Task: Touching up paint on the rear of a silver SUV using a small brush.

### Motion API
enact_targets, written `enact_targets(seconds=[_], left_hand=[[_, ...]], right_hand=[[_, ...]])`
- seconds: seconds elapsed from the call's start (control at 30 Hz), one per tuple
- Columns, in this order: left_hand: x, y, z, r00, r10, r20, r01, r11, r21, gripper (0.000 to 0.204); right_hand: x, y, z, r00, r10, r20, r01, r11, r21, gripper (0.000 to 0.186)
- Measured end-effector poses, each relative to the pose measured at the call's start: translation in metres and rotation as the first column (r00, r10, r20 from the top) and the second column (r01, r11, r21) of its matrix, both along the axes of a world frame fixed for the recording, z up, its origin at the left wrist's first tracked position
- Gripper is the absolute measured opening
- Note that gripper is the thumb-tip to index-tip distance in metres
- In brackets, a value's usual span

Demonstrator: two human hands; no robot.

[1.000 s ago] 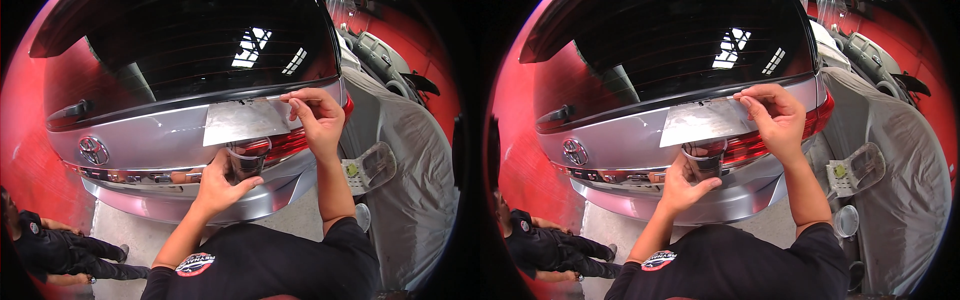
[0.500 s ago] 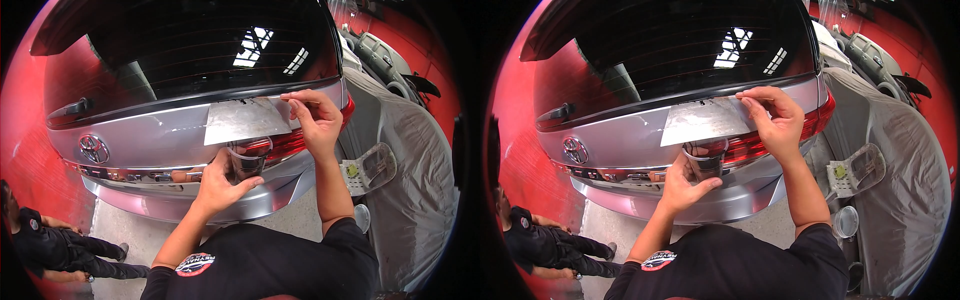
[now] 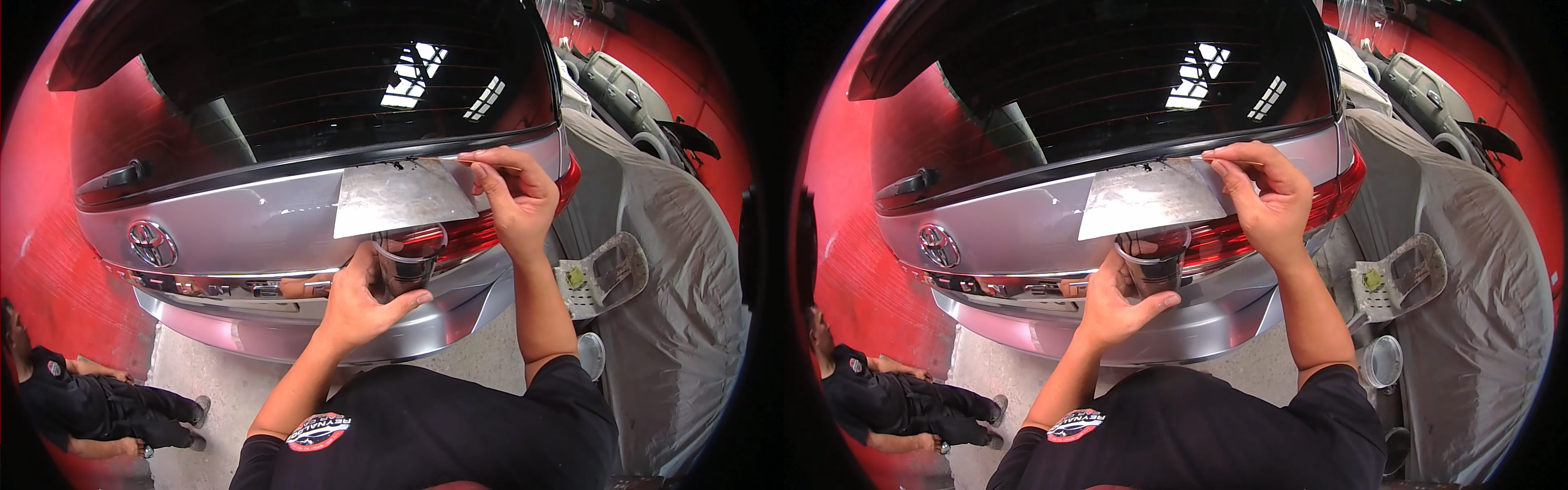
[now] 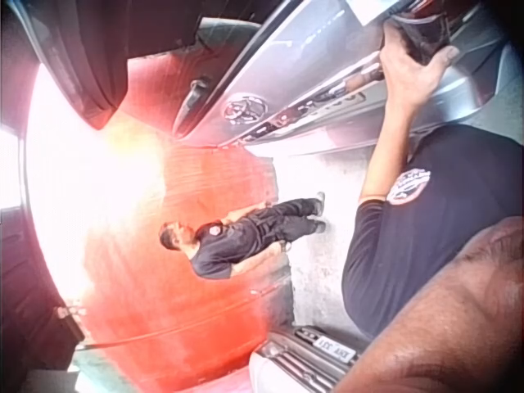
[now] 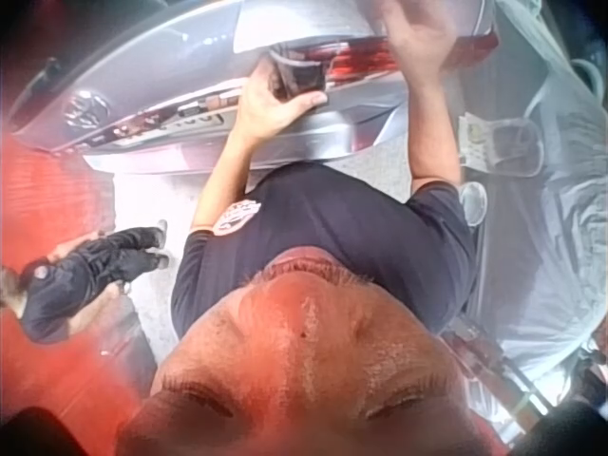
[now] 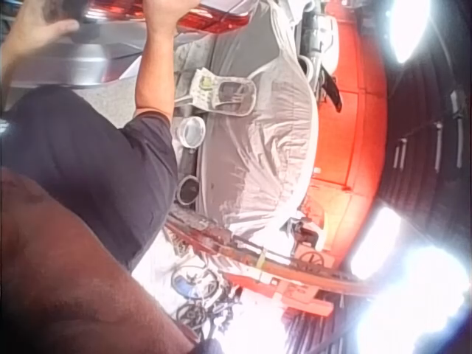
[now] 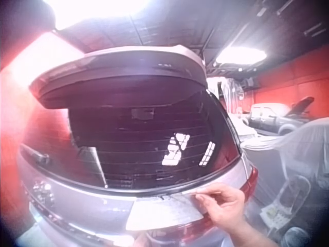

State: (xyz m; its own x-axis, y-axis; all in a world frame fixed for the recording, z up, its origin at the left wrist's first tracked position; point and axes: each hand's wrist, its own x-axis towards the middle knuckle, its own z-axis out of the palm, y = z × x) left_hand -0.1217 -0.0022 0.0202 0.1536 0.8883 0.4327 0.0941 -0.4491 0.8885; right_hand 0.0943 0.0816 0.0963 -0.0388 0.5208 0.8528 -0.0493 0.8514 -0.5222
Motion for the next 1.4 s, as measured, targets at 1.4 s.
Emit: enact_targets(seconds=[1.4], left_hand=[[-0.001,-0.001,-0.001,1.000,0.009,0.013,-0.009,1.000,-0.006,0.062]], right_hand=[[-0.005,0.002,0.003,0.998,-0.060,0.026,0.058,0.997,0.051,0.014]])
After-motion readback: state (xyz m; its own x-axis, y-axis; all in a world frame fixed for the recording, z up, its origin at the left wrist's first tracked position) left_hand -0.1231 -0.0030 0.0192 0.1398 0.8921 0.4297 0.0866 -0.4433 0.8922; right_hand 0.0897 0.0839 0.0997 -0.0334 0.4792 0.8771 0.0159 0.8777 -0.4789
